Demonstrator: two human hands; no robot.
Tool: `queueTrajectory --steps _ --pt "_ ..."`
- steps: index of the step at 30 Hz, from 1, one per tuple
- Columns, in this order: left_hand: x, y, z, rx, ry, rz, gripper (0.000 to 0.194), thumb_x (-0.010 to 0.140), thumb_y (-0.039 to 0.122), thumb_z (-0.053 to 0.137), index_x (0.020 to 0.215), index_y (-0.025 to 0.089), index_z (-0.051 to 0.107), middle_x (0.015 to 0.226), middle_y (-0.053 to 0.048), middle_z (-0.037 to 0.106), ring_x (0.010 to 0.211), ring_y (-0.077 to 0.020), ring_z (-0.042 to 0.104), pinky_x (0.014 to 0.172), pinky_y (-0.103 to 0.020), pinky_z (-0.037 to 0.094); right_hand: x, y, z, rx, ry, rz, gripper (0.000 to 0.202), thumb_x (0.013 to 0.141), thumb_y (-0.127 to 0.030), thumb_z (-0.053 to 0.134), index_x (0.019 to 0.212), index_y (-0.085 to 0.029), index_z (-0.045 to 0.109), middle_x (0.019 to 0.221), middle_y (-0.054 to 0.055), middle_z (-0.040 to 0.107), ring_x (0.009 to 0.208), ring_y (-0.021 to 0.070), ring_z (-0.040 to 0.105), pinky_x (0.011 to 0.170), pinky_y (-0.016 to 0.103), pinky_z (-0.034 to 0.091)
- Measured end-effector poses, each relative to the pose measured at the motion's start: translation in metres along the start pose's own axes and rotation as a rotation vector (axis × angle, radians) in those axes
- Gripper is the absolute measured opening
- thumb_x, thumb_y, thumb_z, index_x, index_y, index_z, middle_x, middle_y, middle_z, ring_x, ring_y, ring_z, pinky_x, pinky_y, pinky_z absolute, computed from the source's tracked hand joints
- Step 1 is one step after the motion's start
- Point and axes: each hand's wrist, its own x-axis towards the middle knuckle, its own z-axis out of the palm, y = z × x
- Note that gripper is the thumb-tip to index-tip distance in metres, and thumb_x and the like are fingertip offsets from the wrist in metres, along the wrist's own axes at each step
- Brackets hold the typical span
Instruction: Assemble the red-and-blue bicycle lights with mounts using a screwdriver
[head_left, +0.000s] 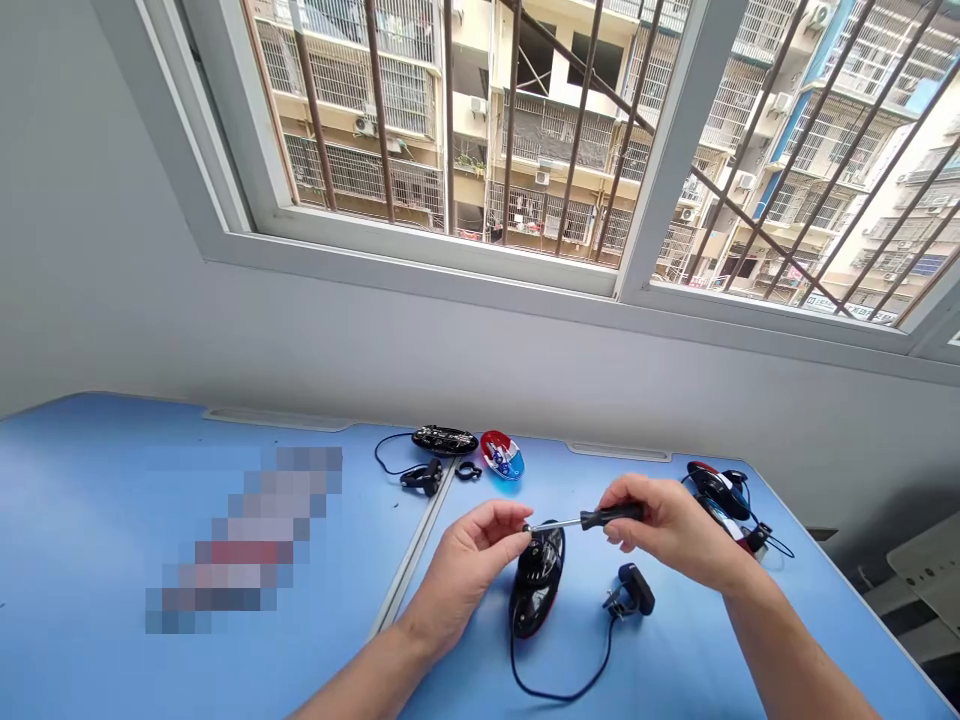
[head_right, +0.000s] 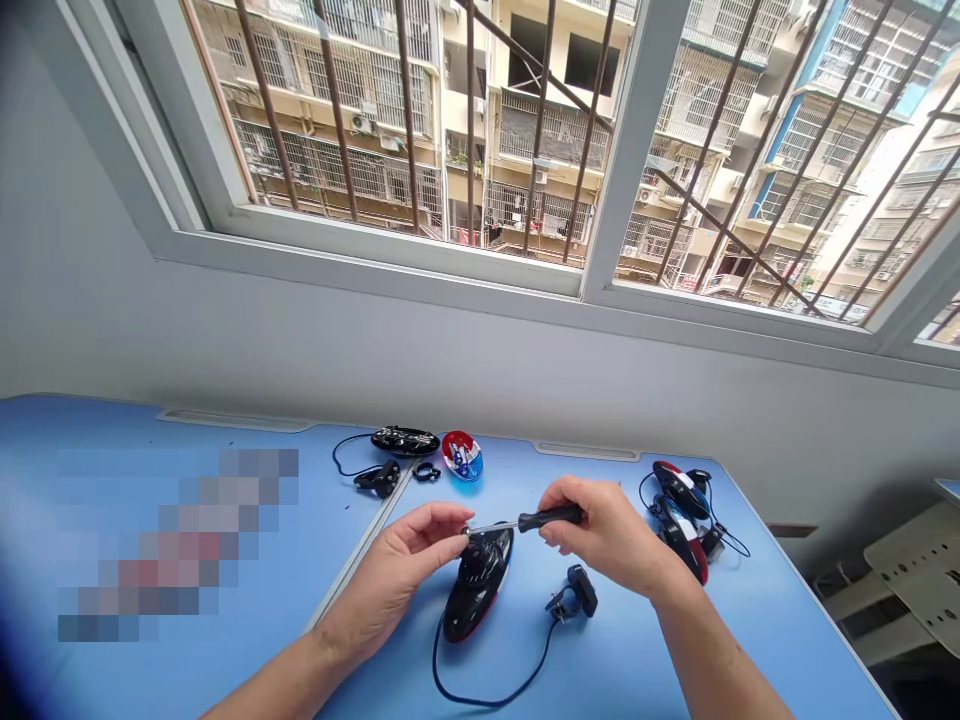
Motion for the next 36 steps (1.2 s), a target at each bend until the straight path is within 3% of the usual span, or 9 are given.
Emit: queueTrajectory --steps 9,20,26,32,36 --pt "0.0 -0.007 0.001 0.17 -0.046 0.166 0.013 0.067 0.022 0.068 0.08 0.018 0.068 0.083 -0.001 0.064 0.075 -0.0165 0.059 0.074 -0.029 0.051 0.002 0.005 -0.006 -0.265 0.033 -0.105 0.011 0.082 -0.015 0.054 0.086 -0.02 0.064 0.071 -0.002 0.062 0.06 0.011 0.052 0.054 0.022 0.042" --pt "-0.003 0.0 0.005 0.026 -0.046 0.034 0.021 0.063 0.027 0.074 0.077 0.019 0.06 0.075 0.0 0.063 0.076 -0.0177 0.061 0.074 -0.031 0.05 0.001 0.004 -0.006 -0.347 0.029 -0.148 0.011 0.083 -0.016 0.055 0.086 -0.021 0.065 0.074 -0.002 0.066 0.063 0.0119 0.055 0.053 0.021 0.04" --pt "-0.003 0.003 0.002 0.027 -0.042 -0.016 0.012 0.061 0.025 0.074 0.065 0.016 0.066 0.09 -0.003 0.061 0.079 -0.0171 0.06 0.075 -0.028 0.05 -0.001 0.004 -0.009 -0.357 0.015 -0.167 0.012 0.083 -0.014 0.055 0.086 -0.022 0.064 0.074 -0.002 0.065 0.064 0.012 0.055 0.053 0.021 0.039" --pt "0.0 0.006 -0.001 0.054 -0.097 -0.044 0.012 0.064 0.027 0.072 0.068 0.016 0.074 0.097 -0.007 0.063 0.081 -0.0193 0.06 0.074 -0.029 0.051 -0.004 0.0 -0.012 -0.4 0.015 -0.17 0.013 0.083 -0.012 0.056 0.086 -0.022 0.064 0.074 -0.002 0.065 0.065 0.012 0.054 0.054 0.021 0.039" --pt "0.001 0.004 0.0 -0.004 -0.066 -0.055 0.012 0.063 0.025 0.074 0.07 0.016 0.072 0.095 -0.005 0.066 0.074 -0.0167 0.061 0.075 -0.03 0.05 -0.004 -0.001 -0.01 -0.427 0.019 -0.17 0.013 0.083 -0.012 0.056 0.085 -0.022 0.063 0.075 -0.002 0.066 0.065 0.012 0.055 0.053 0.021 0.038"
